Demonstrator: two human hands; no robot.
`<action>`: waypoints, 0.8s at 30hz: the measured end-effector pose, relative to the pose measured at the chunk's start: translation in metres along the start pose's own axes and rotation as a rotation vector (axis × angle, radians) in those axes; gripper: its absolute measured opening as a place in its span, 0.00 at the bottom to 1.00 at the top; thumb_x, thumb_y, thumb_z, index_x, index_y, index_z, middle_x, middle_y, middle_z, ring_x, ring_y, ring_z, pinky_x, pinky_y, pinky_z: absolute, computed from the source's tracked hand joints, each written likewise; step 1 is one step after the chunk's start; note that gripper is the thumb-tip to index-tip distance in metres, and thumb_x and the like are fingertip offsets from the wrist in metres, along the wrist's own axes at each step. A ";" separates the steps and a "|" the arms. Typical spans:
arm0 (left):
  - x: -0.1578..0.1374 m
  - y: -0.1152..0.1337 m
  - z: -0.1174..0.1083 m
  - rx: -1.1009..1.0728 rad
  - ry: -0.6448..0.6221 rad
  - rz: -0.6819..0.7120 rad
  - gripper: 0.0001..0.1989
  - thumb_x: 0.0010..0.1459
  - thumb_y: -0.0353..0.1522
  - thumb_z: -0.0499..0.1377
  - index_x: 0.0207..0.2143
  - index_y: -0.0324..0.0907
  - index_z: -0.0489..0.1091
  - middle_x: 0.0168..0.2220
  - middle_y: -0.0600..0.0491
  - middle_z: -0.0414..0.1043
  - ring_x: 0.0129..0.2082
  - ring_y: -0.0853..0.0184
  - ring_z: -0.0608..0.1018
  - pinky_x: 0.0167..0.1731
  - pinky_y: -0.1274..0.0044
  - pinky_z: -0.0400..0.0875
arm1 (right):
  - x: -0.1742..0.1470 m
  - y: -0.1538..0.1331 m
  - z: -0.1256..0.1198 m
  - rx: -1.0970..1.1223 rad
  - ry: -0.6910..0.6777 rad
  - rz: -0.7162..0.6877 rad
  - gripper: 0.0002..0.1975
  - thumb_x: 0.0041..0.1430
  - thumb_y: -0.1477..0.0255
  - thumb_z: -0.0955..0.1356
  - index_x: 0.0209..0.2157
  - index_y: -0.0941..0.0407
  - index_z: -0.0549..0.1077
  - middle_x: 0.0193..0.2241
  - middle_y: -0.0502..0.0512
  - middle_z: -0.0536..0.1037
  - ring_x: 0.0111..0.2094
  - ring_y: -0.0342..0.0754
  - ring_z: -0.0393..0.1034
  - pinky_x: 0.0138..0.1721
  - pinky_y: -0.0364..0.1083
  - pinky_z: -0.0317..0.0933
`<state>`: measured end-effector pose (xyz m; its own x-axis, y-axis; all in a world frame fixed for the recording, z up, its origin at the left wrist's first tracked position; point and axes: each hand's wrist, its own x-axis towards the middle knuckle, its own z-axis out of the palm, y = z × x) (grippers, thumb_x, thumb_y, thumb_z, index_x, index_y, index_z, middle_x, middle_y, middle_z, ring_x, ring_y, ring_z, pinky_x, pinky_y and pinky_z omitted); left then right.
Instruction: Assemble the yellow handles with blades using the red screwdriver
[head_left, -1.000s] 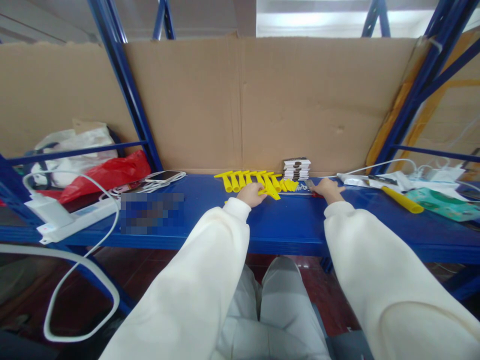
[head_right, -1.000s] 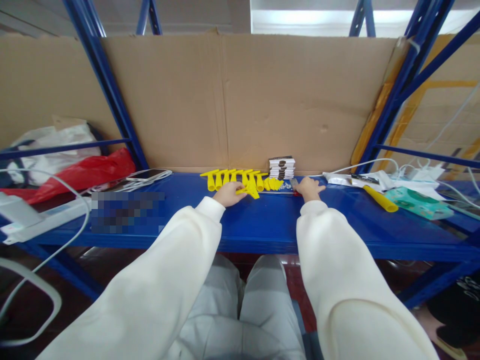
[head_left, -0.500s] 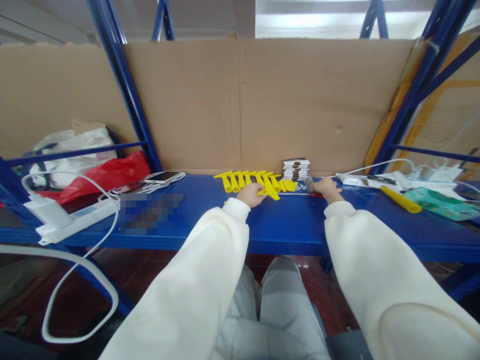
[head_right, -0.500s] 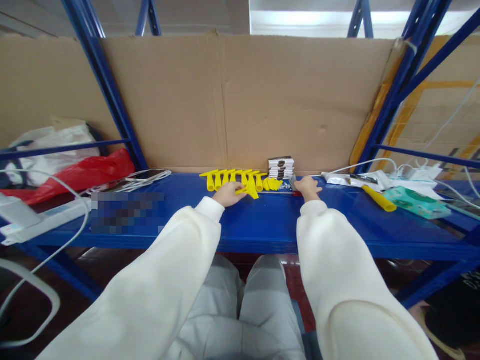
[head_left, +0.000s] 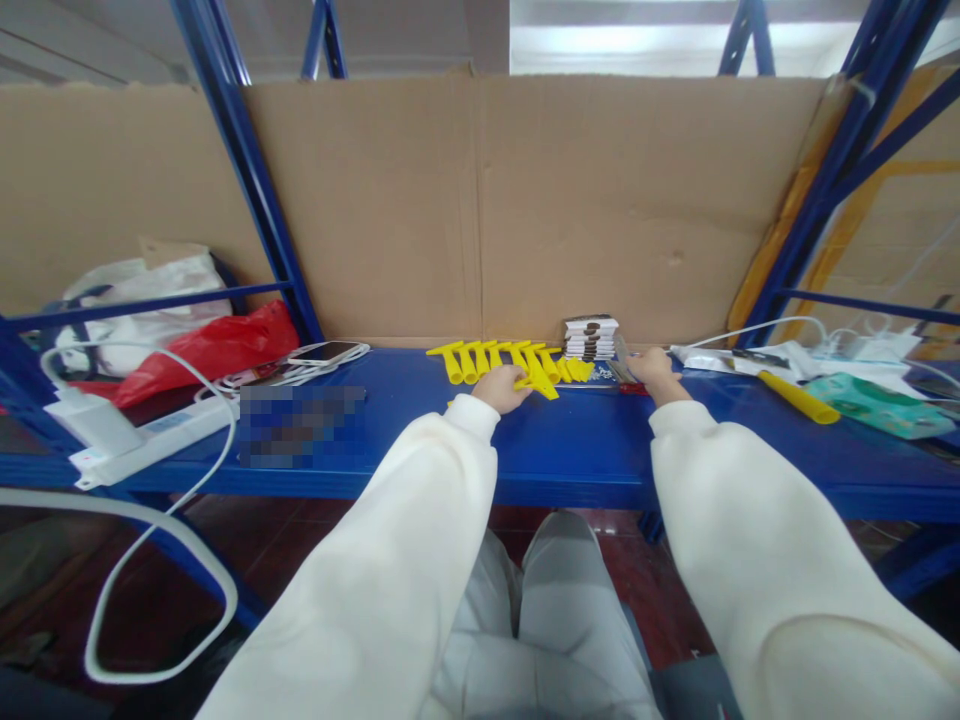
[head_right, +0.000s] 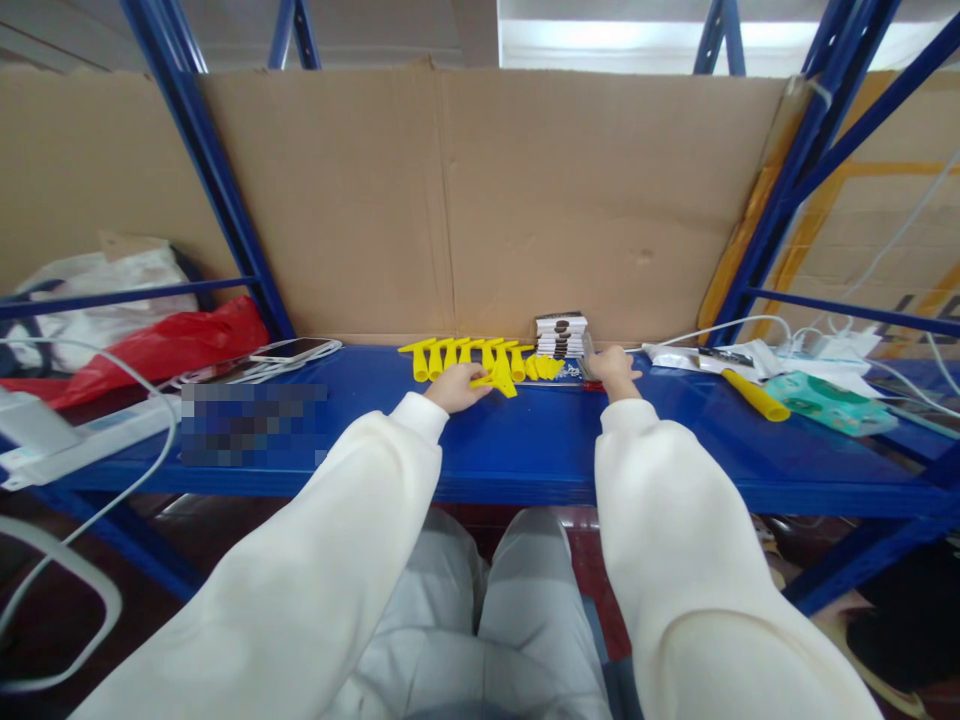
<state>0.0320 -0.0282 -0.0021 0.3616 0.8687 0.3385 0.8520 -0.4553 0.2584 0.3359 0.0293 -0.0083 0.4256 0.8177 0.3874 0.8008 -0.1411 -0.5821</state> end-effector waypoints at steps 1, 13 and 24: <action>0.000 0.000 0.000 0.001 -0.003 0.001 0.12 0.62 0.35 0.61 0.45 0.41 0.77 0.49 0.46 0.80 0.51 0.59 0.80 0.52 0.73 0.73 | -0.002 -0.003 -0.001 0.003 0.006 0.081 0.13 0.55 0.62 0.70 0.33 0.56 0.83 0.39 0.71 0.79 0.55 0.74 0.67 0.54 0.74 0.55; 0.001 0.000 0.000 -0.012 0.036 -0.011 0.13 0.61 0.34 0.62 0.47 0.41 0.77 0.51 0.45 0.79 0.53 0.59 0.79 0.53 0.72 0.72 | -0.028 -0.042 -0.006 0.302 0.113 -0.110 0.08 0.53 0.69 0.69 0.25 0.56 0.79 0.33 0.63 0.82 0.45 0.60 0.74 0.48 0.54 0.66; 0.003 -0.003 0.004 -0.062 0.125 0.012 0.13 0.60 0.31 0.64 0.47 0.41 0.77 0.51 0.46 0.78 0.53 0.60 0.78 0.55 0.72 0.72 | -0.071 -0.071 0.017 0.589 -0.507 -0.387 0.10 0.41 0.63 0.74 0.20 0.55 0.77 0.25 0.51 0.77 0.31 0.46 0.68 0.36 0.46 0.62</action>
<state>0.0318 -0.0234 -0.0056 0.3182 0.8339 0.4510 0.8217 -0.4798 0.3075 0.2414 -0.0091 -0.0065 -0.1830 0.9184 0.3509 0.4423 0.3957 -0.8049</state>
